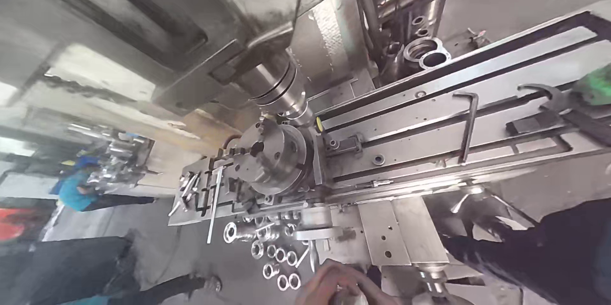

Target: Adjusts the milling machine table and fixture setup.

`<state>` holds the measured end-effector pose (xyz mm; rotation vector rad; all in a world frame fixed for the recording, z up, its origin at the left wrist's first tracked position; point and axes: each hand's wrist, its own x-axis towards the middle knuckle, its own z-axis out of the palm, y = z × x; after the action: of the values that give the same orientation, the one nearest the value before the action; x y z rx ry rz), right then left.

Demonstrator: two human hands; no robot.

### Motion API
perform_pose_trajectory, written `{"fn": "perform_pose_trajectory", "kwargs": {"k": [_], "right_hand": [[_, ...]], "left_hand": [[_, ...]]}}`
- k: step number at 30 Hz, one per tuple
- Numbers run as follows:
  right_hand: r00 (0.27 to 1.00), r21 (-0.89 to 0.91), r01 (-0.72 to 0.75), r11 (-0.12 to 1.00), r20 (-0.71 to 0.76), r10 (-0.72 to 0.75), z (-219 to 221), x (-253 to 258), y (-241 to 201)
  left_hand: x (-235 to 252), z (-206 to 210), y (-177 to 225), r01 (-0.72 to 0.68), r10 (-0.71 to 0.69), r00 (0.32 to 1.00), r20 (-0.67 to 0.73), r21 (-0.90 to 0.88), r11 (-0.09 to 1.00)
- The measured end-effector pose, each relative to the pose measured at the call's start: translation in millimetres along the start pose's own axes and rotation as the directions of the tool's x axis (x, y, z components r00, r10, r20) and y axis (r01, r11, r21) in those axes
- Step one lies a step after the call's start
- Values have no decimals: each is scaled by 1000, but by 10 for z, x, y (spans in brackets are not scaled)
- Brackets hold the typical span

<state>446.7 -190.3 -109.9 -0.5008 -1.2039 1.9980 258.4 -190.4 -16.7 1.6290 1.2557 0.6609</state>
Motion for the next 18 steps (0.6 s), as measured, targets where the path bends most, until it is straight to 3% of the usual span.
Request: {"fn": "perform_pose_trajectory", "kwargs": {"k": [7, 11, 15, 18], "right_hand": [[1000, 211, 9, 977, 11, -11, 2, 138, -30], [977, 133, 122, 984, -190, -95, -68, 287, -111], [841, -83, 261, 962, -470, -269, -237, 435, -194], [652, -157, 256, 954, -700, -291, -304, 573, -363]], "left_hand": [[-99, -230, -99, -109, 96, 991, -91, -148, 983], [-16, -617, -172, -212, 179, 950, -257, -105, 972], [213, -901, -319, -278, 272, 835, -479, 59, 959], [378, -1112, -403, -245, 395, 686, -611, 317, 916]]}}
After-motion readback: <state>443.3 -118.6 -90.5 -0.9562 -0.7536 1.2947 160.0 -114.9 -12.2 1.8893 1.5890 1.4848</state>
